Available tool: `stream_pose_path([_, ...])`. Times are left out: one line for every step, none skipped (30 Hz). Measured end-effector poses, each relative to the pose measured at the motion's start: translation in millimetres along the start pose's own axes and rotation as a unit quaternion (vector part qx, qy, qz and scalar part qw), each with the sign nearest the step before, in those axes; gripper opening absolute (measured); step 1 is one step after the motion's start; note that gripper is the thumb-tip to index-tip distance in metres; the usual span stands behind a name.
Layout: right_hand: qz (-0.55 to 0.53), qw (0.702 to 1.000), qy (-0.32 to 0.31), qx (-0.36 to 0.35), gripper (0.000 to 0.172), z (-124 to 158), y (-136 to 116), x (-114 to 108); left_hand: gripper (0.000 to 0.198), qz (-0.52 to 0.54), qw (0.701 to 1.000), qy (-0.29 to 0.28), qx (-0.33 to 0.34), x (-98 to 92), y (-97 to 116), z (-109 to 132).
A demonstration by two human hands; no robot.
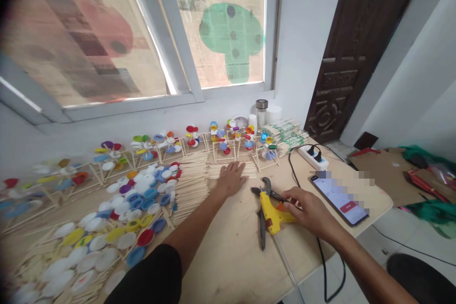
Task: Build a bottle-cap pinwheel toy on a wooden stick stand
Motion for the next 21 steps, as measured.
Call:
stream_pose_path([-0.004, 1.000, 0.003, 0.003, 0.028, 2, 0, 1, 0.057, 0.000, 1.000, 0.000, -0.003, 0.3, 0, 0])
stream_pose_path([-0.007, 1.000, 0.006, 0.005, 0.028, 5, 1, 2, 0.058, 0.000, 1.000, 0.001, -0.006, 0.7, 1, 1])
stream_pose_path([-0.011, 1.000, 0.009, 0.007, 0.028, 7, 2, 3, 0.058, 0.001, 1.000, 0.001, -0.009, 1.2, 1, 1])
stream_pose_path([-0.015, 1.000, 0.011, 0.007, 0.028, 9, 3, 4, 0.059, 0.001, 1.000, 0.002, -0.012, 1.7, 1, 2])
stream_pose_path([-0.019, 1.000, 0.013, 0.005, 0.028, 12, 5, 5, 0.059, 0.001, 1.000, 0.003, -0.015, 2.2, 1, 2])
stream_pose_path([-0.023, 1.000, 0.016, 0.002, 0.028, 14, 7, 6, 0.059, 0.002, 1.000, 0.003, -0.017, 2.6, 1, 2])
stream_pose_path([-0.027, 0.999, 0.020, -0.001, 0.028, 16, 8, 6, 0.060, 0.002, 1.000, 0.004, -0.019, 3.0, 1, 2])
stream_pose_path([-0.030, 0.999, 0.024, -0.003, 0.028, 18, 10, 7, 0.060, 0.003, 1.000, 0.005, -0.020, 3.2, 1, 2])
stream_pose_path([-0.034, 0.999, 0.028, -0.002, 0.028, 20, 11, 7, 0.060, 0.003, 1.000, 0.006, -0.020, 3.3, 1, 2])
stream_pose_path([-0.038, 0.999, 0.032, -0.001, 0.028, 22, 12, 8, 0.060, 0.003, 1.000, 0.007, -0.021, 3.1, 1, 2])
stream_pose_path([-0.041, 0.999, 0.033, 0.001, 0.028, 24, 12, 8, 0.060, 0.004, 1.000, 0.009, -0.021, 2.8, 1, 2])
stream_pose_path([-0.043, 0.998, 0.035, 0.003, 0.028, 26, 12, 8, 0.060, 0.004, 1.000, 0.010, -0.021, 2.2, 1, 3])
stream_pose_path([-0.044, 0.998, 0.036, 0.004, 0.028, 28, 12, 8, 0.060, 0.005, 1.000, 0.012, -0.021, 1.4, 1, 3])
stream_pose_path([-0.044, 0.998, 0.039, 0.005, 0.027, 30, 11, 7, 0.060, 0.006, 1.000, 0.014, -0.020, 0.4, 1, 4])
stream_pose_path([-0.044, 0.998, 0.043, 0.005, 0.027, 31, 9, 7, 0.060, 0.007, 1.000, 0.016, -0.020, -0.7, 1, 5])
stream_pose_path([-0.043, 0.998, 0.047, 0.005, 0.027, 33, 8, 6, 0.060, 0.009, 1.000, 0.019, -0.019, -2.1, 2, 6])
stream_pose_path([-0.044, 0.998, 0.054, 0.005, 0.028, 35, 6, 6, 0.059, 0.011, 1.000, 0.021, -0.018, -3.5, 3, 8])
stream_pose_path([-0.045, 0.997, 0.062, 0.003, 0.028, 36, 5, 5, 0.058, 0.013, 1.000, 0.024, -0.016, -5.2, 4, 10])
stream_pose_path([-0.045, 0.997, 0.068, 0.001, 0.028, 38, 3, 5, 0.058, 0.016, 0.999, 0.026, -0.014, -7.0, 5, 13])
stream_pose_path([-0.044, 0.996, 0.074, -0.002, 0.029, 39, 2, 5, 0.057, 0.019, 0.999, 0.027, -0.011, -9.0, 7, 16])
stream_pose_path([-0.043, 0.996, 0.080, -0.004, 0.029, 41, 1, 5, 0.057, 0.022, 0.999, 0.028, -0.008, -11.2, 9, 20])
Point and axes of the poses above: each hand's wrist, its own z-axis away from the middle knuckle, its own x-axis out of the palm, y = z × x, the point moved 3 cm from there along -z, towards the middle knuckle, and after that the axes turned 2 degrees about x, right-handed, at the moved point
